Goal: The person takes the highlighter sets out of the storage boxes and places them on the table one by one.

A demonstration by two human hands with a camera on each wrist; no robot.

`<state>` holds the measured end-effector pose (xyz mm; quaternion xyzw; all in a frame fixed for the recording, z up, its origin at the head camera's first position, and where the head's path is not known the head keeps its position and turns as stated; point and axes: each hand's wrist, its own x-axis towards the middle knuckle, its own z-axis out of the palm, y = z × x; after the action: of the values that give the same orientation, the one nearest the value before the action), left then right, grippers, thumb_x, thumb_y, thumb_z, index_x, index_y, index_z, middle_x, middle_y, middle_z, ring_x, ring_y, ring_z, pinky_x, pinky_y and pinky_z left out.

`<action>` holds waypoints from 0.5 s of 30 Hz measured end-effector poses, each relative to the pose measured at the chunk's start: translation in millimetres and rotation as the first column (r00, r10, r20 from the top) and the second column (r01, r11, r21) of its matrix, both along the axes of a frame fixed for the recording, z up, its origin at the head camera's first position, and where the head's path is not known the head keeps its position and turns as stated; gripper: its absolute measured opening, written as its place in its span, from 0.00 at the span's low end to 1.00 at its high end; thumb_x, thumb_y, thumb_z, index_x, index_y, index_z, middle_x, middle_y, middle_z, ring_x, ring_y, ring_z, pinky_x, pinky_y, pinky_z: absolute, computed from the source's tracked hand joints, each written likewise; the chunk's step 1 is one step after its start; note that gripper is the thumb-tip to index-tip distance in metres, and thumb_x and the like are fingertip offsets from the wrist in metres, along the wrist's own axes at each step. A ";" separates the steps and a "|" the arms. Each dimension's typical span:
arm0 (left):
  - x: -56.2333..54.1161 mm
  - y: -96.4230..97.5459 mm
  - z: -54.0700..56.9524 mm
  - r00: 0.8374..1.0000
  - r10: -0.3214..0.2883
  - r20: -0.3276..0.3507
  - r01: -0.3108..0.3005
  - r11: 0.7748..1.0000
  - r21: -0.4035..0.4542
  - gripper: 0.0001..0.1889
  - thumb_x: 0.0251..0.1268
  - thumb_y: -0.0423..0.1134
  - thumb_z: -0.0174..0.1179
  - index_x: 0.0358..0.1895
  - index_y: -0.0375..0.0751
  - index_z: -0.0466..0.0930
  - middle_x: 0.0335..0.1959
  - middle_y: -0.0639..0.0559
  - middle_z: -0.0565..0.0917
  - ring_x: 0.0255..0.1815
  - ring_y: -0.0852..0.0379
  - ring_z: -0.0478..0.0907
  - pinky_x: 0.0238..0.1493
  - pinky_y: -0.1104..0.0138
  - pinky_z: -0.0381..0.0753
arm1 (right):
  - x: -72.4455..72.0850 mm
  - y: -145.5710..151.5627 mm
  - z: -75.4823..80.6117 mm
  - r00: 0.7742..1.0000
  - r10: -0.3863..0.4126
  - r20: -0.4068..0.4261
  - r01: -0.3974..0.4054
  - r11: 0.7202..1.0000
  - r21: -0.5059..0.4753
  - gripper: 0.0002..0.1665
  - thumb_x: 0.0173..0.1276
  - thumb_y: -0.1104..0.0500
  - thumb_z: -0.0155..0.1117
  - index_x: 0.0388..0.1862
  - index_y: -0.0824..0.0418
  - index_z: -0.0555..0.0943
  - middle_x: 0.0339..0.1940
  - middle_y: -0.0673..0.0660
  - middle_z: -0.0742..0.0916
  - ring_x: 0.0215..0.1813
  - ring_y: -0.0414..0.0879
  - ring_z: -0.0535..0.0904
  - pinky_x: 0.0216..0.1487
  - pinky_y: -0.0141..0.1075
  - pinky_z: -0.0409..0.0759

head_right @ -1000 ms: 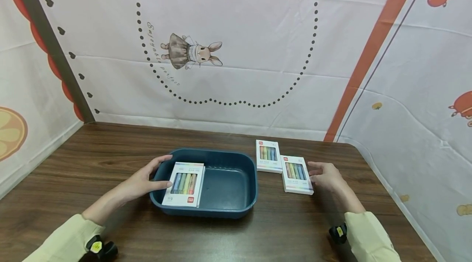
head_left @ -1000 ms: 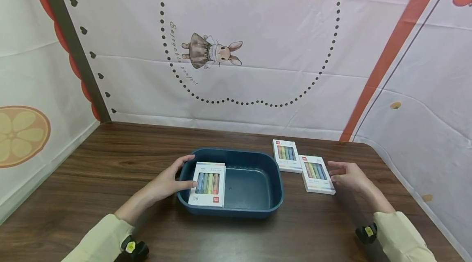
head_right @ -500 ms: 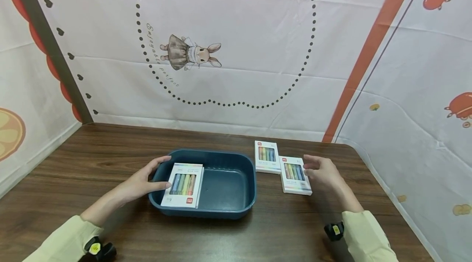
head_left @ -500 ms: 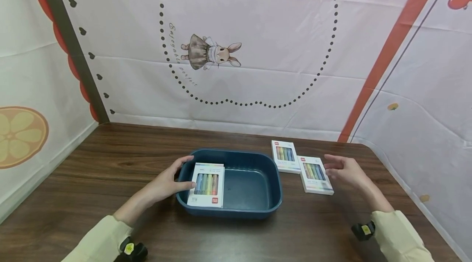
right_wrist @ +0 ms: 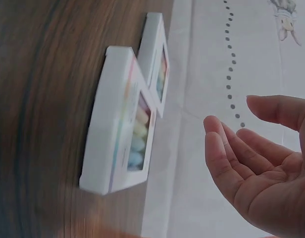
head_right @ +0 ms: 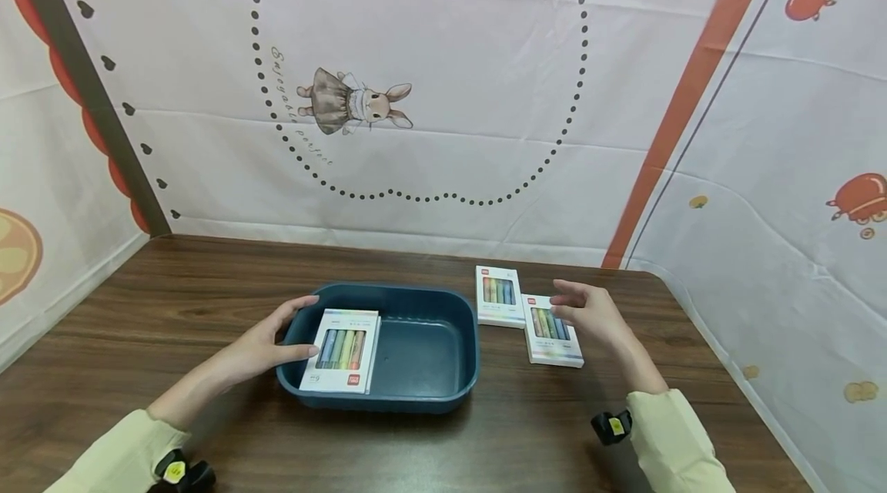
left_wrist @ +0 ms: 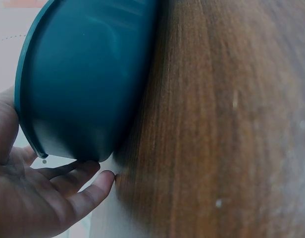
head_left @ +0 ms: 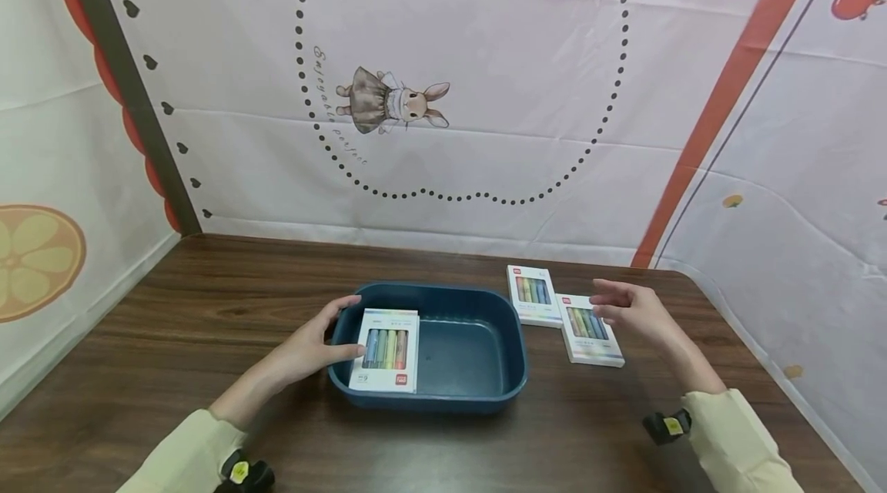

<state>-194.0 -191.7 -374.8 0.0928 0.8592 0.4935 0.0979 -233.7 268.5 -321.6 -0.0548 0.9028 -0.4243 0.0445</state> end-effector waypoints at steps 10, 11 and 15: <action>-0.6 0.0 -0.2 1.000 0.003 0.006 -0.003 1.000 -0.006 0.41 0.54 0.48 0.64 0.69 0.49 0.50 0.69 0.36 0.53 0.67 0.32 0.50 0.57 0.36 0.55 | -2.1 -10.9 3.5 0.999 0.022 0.040 -0.019 0.996 -0.085 0.32 0.66 0.61 0.56 0.66 0.71 0.60 0.55 0.72 0.76 0.49 0.48 0.79 0.48 0.41 0.78; -0.5 0.0 -0.1 1.000 0.002 0.005 -0.002 1.000 -0.006 0.42 0.54 0.48 0.64 0.69 0.48 0.50 0.69 0.36 0.53 0.67 0.32 0.50 0.57 0.36 0.55 | -2.3 -12.0 4.1 0.999 0.027 0.041 -0.023 0.995 -0.095 0.32 0.66 0.61 0.56 0.66 0.71 0.60 0.55 0.72 0.76 0.49 0.47 0.79 0.48 0.41 0.78; -0.4 -0.1 0.0 1.000 0.001 0.002 -0.001 1.000 -0.007 0.42 0.54 0.48 0.64 0.69 0.48 0.50 0.69 0.35 0.54 0.67 0.32 0.51 0.56 0.36 0.56 | -3.2 -17.4 7.1 0.998 0.027 0.050 -0.021 0.993 -0.114 0.34 0.65 0.59 0.58 0.66 0.70 0.60 0.56 0.72 0.76 0.48 0.45 0.79 0.50 0.43 0.77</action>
<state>-194.4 -191.8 -374.8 0.0913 0.8610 0.4905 0.0989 -236.9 251.1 -314.5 -0.0572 0.8749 -0.4758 0.0696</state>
